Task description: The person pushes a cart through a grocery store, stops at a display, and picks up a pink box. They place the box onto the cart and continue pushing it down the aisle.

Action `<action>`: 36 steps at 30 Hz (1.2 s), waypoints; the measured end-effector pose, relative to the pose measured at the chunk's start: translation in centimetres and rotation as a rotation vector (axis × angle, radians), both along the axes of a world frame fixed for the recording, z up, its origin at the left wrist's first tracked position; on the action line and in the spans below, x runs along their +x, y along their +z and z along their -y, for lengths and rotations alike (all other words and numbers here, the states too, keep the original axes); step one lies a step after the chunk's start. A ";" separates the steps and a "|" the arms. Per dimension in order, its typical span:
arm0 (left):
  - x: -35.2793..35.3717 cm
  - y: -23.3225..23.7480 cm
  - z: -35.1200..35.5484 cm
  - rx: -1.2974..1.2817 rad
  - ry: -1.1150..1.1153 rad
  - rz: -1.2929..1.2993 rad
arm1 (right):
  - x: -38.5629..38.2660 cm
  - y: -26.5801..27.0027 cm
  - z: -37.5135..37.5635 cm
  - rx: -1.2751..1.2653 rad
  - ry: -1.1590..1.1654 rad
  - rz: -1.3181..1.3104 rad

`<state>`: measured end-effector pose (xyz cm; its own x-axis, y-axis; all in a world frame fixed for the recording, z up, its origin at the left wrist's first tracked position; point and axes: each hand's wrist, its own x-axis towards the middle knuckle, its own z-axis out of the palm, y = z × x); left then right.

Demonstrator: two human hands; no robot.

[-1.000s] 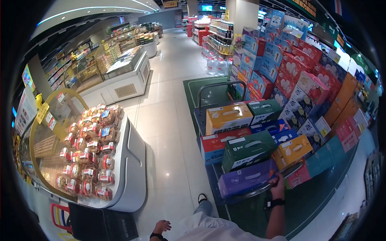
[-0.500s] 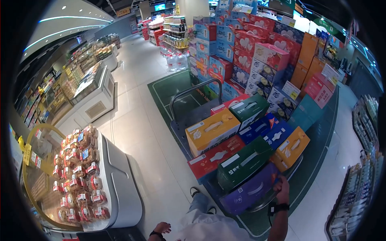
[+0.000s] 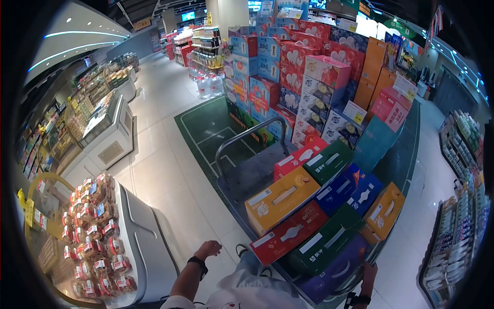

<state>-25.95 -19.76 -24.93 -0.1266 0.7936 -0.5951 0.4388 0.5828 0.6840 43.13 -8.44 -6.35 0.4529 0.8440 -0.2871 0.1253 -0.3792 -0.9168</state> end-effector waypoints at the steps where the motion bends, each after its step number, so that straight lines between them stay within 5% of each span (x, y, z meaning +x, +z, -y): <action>1: 0.7 3.9 -2.7 -0.031 0.085 -0.040 | 0.6 -0.3 0.6 -0.013 -0.001 0.011; 7: 1.1 10.4 -11.2 0.285 0.130 -0.200 | 4.1 -0.4 3.9 -0.075 -0.118 0.118; 9: 1.7 12.4 -12.7 0.394 0.136 -0.258 | 5.0 -0.8 5.0 -0.066 -0.165 0.334; 13: 2.7 12.7 -14.5 0.569 0.143 -0.306 | 7.0 -1.2 6.4 -0.039 -0.206 0.560; 17: 4.8 11.9 -13.7 0.485 0.190 -0.211 | 8.4 -1.0 7.3 -0.002 -0.222 0.553; 19: 5.8 11.2 -12.5 0.127 0.012 -0.144 | 8.6 -0.1 7.6 -0.029 -0.236 0.524; 21: 5.9 6.4 -9.4 0.076 -0.097 -0.047 | 9.5 0.0 7.5 -0.052 -0.247 0.500; 23: 6.1 0.7 -5.7 -0.086 -0.694 -0.318 | 12.2 -1.1 7.5 -0.020 -0.199 0.599; 28: 6.0 0.4 3.6 -0.487 -0.491 -0.208 | 15.8 -0.3 8.0 -0.390 0.042 0.647; 32: 4.3 -0.1 10.2 -0.710 -0.084 -0.072 | 10.7 8.2 6.9 -0.606 0.113 0.759; 33: 4.0 -0.7 11.7 -0.730 -0.020 -0.044 | 17.3 6.2 6.8 -0.486 0.259 1.286; 34: 3.8 -0.6 12.8 -0.736 0.029 -0.038 | 17.4 8.0 5.5 -0.551 0.186 1.299; 35: 3.5 -0.6 13.6 -0.741 0.076 -0.033 | 18.0 7.8 4.3 0.061 0.118 1.523; 36: 3.0 -1.3 14.4 -0.753 0.092 -0.006 | 12.9 12.0 2.4 -0.076 0.008 1.385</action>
<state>-22.92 -34.13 -26.27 -0.1774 0.1591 -0.9712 0.3687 0.9257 0.0843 56.04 -10.81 5.62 0.3989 0.8508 0.3422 0.9087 -0.4169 -0.0226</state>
